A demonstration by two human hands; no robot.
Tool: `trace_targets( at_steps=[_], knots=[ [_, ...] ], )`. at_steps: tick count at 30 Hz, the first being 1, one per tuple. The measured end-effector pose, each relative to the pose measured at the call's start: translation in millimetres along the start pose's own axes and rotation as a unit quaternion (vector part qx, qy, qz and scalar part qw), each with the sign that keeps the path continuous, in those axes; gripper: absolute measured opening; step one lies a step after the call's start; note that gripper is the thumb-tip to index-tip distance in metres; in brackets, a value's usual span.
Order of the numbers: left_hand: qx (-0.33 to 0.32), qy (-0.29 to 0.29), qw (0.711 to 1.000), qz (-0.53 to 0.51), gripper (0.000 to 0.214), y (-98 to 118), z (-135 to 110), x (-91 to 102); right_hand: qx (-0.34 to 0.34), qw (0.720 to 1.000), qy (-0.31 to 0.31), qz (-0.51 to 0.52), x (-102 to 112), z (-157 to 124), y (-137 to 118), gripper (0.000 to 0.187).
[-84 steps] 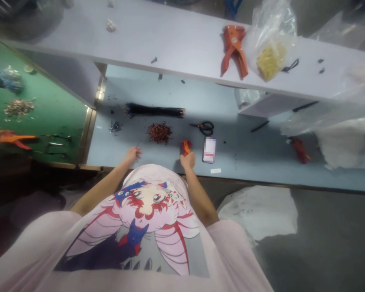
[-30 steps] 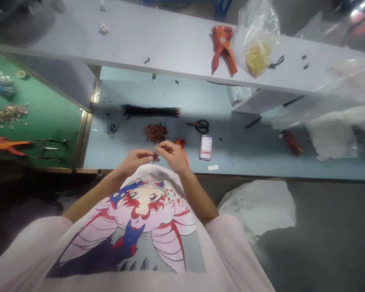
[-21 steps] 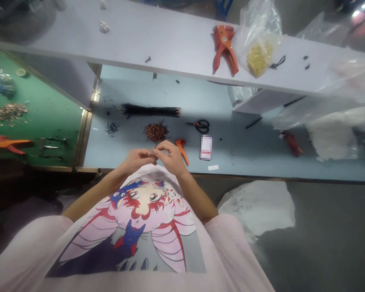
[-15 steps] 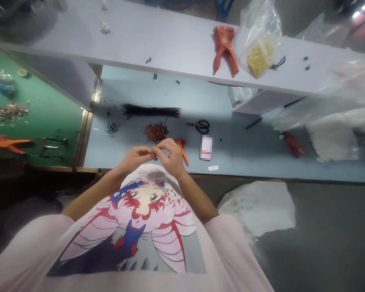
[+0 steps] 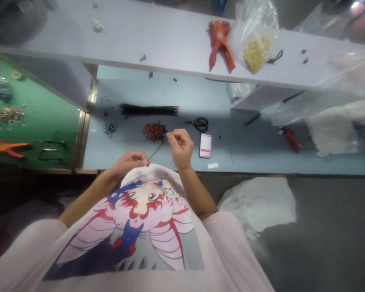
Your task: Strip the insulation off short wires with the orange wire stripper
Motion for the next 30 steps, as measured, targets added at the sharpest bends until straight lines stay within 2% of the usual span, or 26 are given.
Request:
trace_targets(
  at_steps=[6,13,15,20,23,25,27,29,30],
  knots=[
    [-0.012,0.025,0.999,0.018,0.026,-1.5,-2.9,4.4,0.043,0.997,0.056,-0.036,2.0,-3.9,-8.8,0.011],
    [-0.02,0.121,0.986,0.116,0.02,-15.5,-1.9,15.7,0.029,0.999,0.035,-0.019,2.1,-16.4,-2.0,0.007],
    [-0.027,0.108,0.987,0.114,0.021,-18.1,-1.1,16.9,0.023,0.999,0.047,-0.005,3.7,-18.5,3.0,0.008],
    [-0.023,0.007,1.0,0.019,0.026,-20.9,0.1,9.9,-0.004,0.996,0.081,0.034,6.6,-15.9,11.5,0.011],
    [-0.014,-0.012,1.0,-0.019,0.027,-27.8,2.5,9.0,0.0,0.996,0.066,0.061,8.2,-11.2,8.4,0.01],
    [-0.014,0.014,1.0,0.0,0.029,-40.2,7.3,15.6,-0.008,0.999,0.004,0.049,7.3,-8.8,5.4,0.01],
    [0.008,0.086,0.994,0.073,0.032,-61.6,14.0,30.9,-0.032,0.996,-0.079,0.015,5.3,-8.9,5.0,0.009],
    [0.063,0.189,0.961,0.194,0.031,-88.7,18.9,54.3,-0.063,0.989,-0.13,-0.01,5.1,-11.0,7.7,0.01],
    [0.088,0.22,0.945,0.225,0.03,-102.7,20.6,66.0,-0.078,0.988,-0.135,-0.013,6.0,-12.1,9.9,0.01]
  ],
)
Point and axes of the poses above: each hand's wrist, its own z-axis towards the middle knuckle, its own x-axis out of the back of the hand, y = z × x, the point moved 4 cm from there along z, towards the middle knuckle, and after that the axes turned 1 degree about -y, right-handed, at the moved point
